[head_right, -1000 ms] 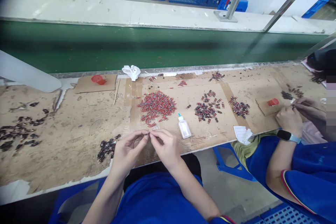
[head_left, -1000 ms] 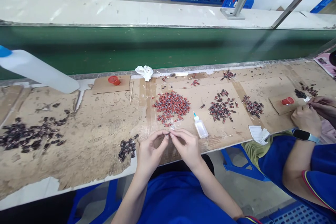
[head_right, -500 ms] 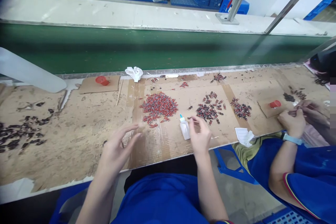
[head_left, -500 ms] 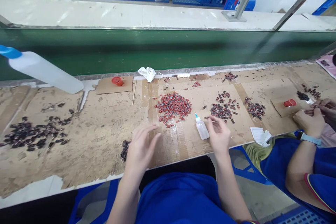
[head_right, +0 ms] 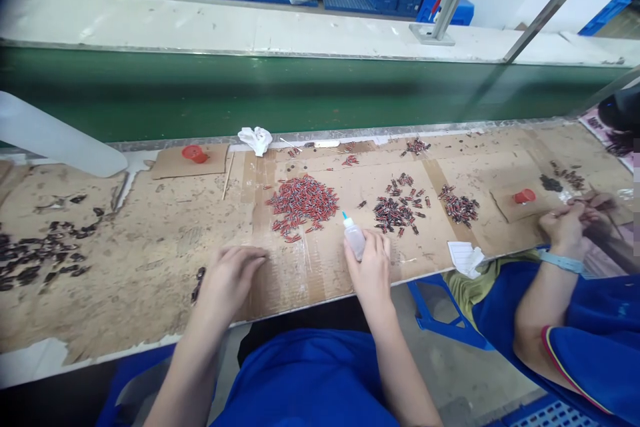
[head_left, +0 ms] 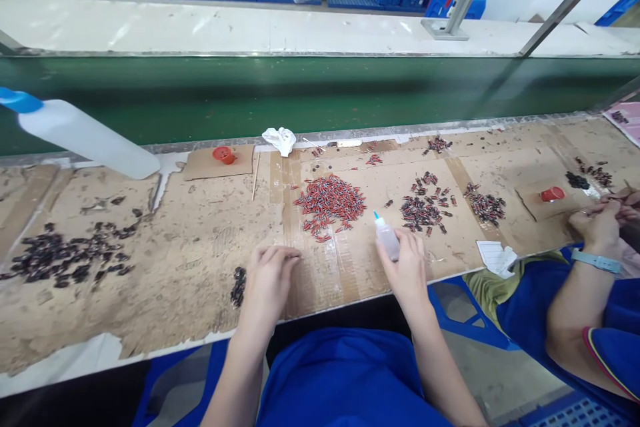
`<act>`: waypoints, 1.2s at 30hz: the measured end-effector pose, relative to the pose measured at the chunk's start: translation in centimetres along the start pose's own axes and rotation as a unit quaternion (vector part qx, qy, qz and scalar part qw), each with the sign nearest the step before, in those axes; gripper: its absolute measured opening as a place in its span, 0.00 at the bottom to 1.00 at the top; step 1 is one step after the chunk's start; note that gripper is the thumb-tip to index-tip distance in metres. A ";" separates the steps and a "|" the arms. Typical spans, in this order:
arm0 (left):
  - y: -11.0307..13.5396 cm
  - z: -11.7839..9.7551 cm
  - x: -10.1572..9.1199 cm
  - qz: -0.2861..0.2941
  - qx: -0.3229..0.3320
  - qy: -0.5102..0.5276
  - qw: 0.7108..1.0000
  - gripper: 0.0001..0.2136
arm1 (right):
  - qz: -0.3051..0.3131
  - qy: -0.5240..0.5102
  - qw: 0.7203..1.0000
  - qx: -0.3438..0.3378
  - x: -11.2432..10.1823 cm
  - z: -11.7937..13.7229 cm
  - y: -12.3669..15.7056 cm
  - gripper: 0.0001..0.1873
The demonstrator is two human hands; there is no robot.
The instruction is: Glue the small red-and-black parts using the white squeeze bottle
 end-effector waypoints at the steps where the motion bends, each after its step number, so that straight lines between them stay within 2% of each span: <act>1: -0.2 -0.7 0.7 0.008 0.011 0.017 1.000 0.09 | 0.011 -0.042 0.999 0.008 0.0 -0.1 0.0 0.21; 6: -0.6 -2.9 2.8 0.021 0.045 0.103 0.993 0.07 | 0.074 -0.248 0.966 0.014 0.9 0.7 0.1 0.20; 9: -0.3 -2.6 2.6 0.024 0.033 0.126 0.991 0.06 | 0.062 -0.331 0.940 0.049 1.9 0.8 0.2 0.19; 13: 0.0 -2.1 1.9 0.021 0.018 0.142 0.989 0.06 | 0.038 -0.441 0.892 0.094 3.5 0.6 0.0 0.17; 16: 0.0 -2.1 1.7 0.020 0.013 0.147 0.989 0.05 | 0.046 -0.478 0.870 0.113 4.6 0.9 -0.4 0.15; 21: -0.1 -2.0 1.8 0.021 0.001 0.147 0.989 0.05 | 0.080 -0.425 0.896 0.102 5.5 1.9 -0.3 0.15; 26: -0.2 -1.6 1.9 0.030 -0.012 0.153 0.988 0.06 | 0.090 -0.356 0.925 0.097 5.7 1.7 0.1 0.16; 36: -0.3 -1.7 1.9 0.023 -0.013 0.166 0.986 0.06 | 0.087 -0.319 0.940 0.085 5.5 2.1 -0.1 0.16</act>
Point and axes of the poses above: each hand's wrist, its own y-axis away from the middle knuckle, its own x-axis out of the palm, z = x × y, the point moved 7 cm from there along -y, towards the middle knuckle, and after that the axes turned 11 degrees about z, right-handed, at the moved point
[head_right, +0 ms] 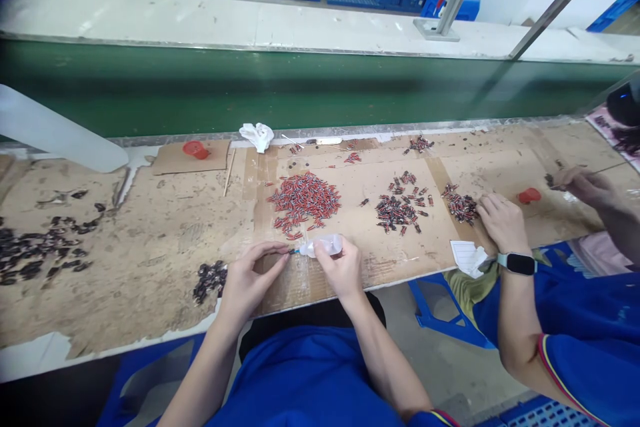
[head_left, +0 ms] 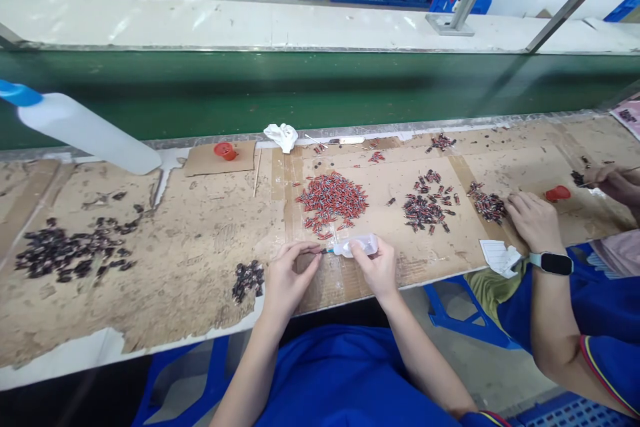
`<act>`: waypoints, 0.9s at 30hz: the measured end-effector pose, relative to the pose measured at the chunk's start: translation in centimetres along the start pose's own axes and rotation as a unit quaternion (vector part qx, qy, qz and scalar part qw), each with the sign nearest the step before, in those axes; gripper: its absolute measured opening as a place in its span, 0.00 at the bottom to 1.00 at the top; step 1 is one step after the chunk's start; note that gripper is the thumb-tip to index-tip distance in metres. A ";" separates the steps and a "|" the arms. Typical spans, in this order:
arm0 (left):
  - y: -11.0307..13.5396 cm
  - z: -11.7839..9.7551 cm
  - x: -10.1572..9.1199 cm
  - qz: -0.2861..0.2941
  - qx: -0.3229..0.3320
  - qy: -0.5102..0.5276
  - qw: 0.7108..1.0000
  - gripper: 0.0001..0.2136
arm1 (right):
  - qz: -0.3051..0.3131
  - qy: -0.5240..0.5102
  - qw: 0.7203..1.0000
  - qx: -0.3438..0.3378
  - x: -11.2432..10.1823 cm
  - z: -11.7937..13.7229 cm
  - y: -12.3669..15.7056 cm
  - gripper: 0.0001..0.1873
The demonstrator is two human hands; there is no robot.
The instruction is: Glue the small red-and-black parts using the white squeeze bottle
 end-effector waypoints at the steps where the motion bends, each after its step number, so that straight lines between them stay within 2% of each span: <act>1: 0.0 0.0 0.0 -0.001 0.001 0.000 1.000 0.06 | -0.001 0.001 1.000 0.001 0.0 0.0 0.0 0.16; 15: 0.1 0.2 0.0 -0.017 0.006 -0.002 1.000 0.06 | -0.021 -0.060 0.998 -0.011 -0.3 0.0 0.0 0.14; 27: 0.1 0.4 0.1 -0.010 0.000 0.004 1.000 0.06 | -0.012 -0.014 1.000 -0.003 -0.1 0.1 -0.1 0.15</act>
Point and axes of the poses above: each hand's wrist, its own y-axis away from the middle knuckle, its own x-axis out of the palm, z = x × y, the point moved 7 cm from there along -y, towards the middle knuckle, and after that the axes turned 11 degrees about z, right-handed, at the moved point
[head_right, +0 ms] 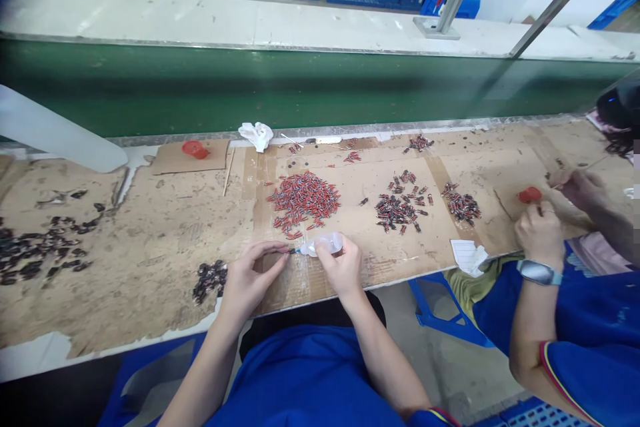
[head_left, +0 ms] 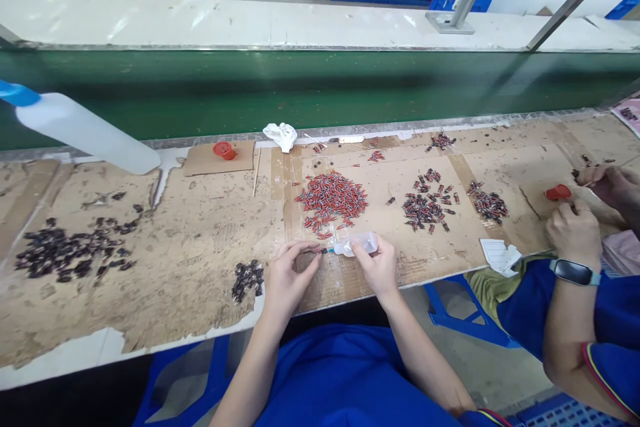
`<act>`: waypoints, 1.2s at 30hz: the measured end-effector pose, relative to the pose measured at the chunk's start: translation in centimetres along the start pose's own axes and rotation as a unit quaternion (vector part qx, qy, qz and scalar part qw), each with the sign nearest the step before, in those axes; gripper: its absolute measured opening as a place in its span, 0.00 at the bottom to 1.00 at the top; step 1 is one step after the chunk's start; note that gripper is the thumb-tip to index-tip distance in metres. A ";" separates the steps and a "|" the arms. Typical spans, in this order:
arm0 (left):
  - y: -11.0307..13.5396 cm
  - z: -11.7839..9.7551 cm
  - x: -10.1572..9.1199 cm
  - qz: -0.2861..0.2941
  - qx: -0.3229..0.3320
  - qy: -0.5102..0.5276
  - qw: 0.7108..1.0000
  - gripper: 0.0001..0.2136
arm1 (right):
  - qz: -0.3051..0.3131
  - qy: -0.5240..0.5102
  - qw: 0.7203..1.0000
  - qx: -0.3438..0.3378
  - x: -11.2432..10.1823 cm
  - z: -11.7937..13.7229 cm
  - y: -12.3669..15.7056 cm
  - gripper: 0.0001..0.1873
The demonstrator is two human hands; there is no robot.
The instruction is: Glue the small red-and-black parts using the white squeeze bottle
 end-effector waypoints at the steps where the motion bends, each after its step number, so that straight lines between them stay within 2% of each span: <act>1: 0.0 0.1 0.0 0.001 -0.004 0.000 1.000 0.05 | -0.002 0.003 1.000 -0.001 0.0 0.0 0.0 0.14; 7: -0.1 0.2 0.1 0.008 -0.010 -0.006 1.000 0.06 | -0.024 -0.026 0.999 -0.008 -0.3 0.0 0.1 0.13; 12: -0.2 -0.7 0.0 0.034 0.016 -0.023 0.999 0.07 | -0.109 -0.064 0.992 -0.030 -2.9 -0.3 0.7 0.15; 14: -0.4 -1.1 -0.1 0.038 0.022 -0.050 0.998 0.07 | -0.139 -0.017 0.989 -0.041 -4.2 -0.4 1.1 0.17; 17: -0.9 -1.9 -0.4 -0.015 0.033 -0.115 0.993 0.07 | -0.170 0.114 0.976 -0.068 -5.3 0.1 1.6 0.17; 21: -1.8 -2.7 0.2 -0.073 0.077 -0.175 0.979 0.06 | -0.187 0.259 0.936 -0.145 -4.9 2.0 2.1 0.13; 25: -2.6 -2.3 1.3 -0.062 0.096 -0.181 0.977 0.09 | -0.210 0.296 0.903 -0.231 -3.9 4.4 3.0 0.08; 28: -2.7 -2.1 1.1 -0.048 0.101 -0.161 0.981 0.09 | -0.184 0.268 0.906 -0.273 -2.9 5.6 3.6 0.04; 30: -2.5 -2.5 0.6 -0.043 0.111 -0.138 0.983 0.09 | -0.138 0.224 0.927 -0.267 -1.9 5.7 3.4 0.04; 33: -2.0 -3.5 -0.1 -0.023 0.126 -0.087 0.988 0.07 | -0.035 0.116 0.970 -0.212 0.0 4.7 2.2 0.07; 36: -1.5 -3.9 -0.4 -0.011 0.117 -0.026 0.993 0.05 | 0.058 -0.009 0.988 -0.146 2.0 3.3 0.8 0.07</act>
Point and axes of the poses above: each hand's wrist, its own y-axis away from the middle knuckle, its own x-axis out of the palm, z = x × y, the point moved 7 cm from there along -y, towards the middle knuckle, and after that the axes turned 11 degrees about z, right-handed, at the moved point
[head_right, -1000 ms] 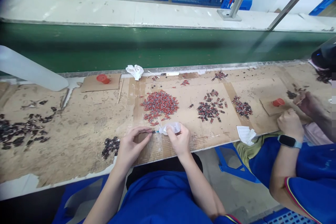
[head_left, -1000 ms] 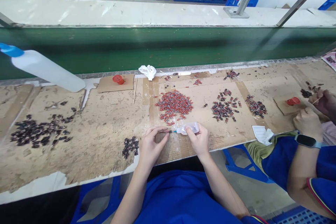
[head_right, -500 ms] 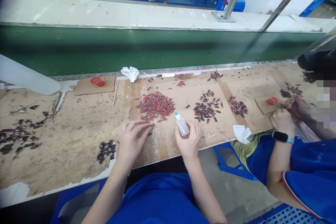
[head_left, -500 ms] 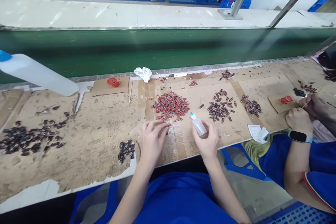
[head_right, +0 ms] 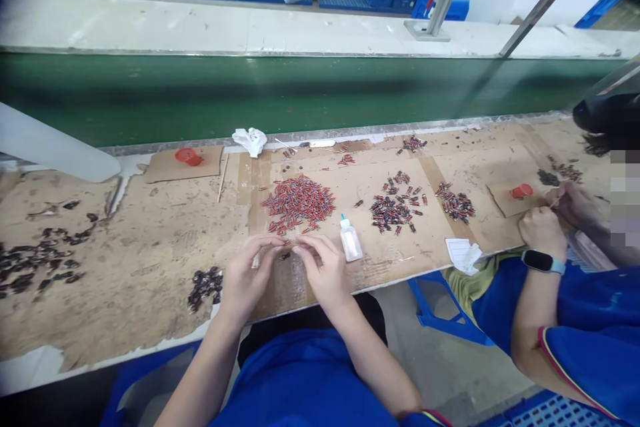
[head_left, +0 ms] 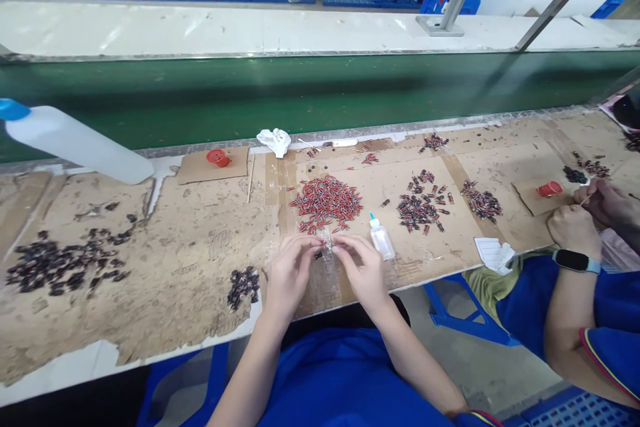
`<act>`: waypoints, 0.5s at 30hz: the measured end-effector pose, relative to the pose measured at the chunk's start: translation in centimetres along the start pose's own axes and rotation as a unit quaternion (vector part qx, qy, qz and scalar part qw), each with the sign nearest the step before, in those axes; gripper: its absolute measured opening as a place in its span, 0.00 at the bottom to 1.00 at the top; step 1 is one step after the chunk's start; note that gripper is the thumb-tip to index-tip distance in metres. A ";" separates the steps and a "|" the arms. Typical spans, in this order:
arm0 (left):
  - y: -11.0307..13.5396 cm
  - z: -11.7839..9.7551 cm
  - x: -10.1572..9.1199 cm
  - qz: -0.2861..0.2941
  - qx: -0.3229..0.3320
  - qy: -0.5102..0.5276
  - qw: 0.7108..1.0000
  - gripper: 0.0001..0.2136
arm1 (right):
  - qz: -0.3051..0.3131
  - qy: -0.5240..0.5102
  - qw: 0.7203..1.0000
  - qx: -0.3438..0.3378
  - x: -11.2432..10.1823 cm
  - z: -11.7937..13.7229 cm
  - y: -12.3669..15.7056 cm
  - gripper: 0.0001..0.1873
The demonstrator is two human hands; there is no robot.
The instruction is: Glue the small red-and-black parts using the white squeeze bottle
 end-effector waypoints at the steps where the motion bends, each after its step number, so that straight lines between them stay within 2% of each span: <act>1: 0.1 0.0 -0.1 -0.006 -0.011 0.018 1.000 0.05 | 0.013 -0.043 0.999 0.021 0.5 -0.6 -0.3 0.07; 6: 0.7 0.8 0.0 -0.044 -0.067 0.081 0.994 0.05 | 0.030 -0.187 0.976 0.108 2.0 -2.7 -1.2 0.12; 15: 0.2 1.1 -0.1 -0.038 -0.095 0.111 0.989 0.08 | 0.077 -0.219 0.963 0.139 3.2 -3.2 -1.1 0.17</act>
Point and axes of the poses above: each hand's wrist, its own y-axis away from the middle knuckle, its own x-axis out of the palm, z = x × y, the point moved 7 cm from there along -y, towards the middle knuckle, and after that the axes turned 11 degrees about z, right-handed, at the moved point
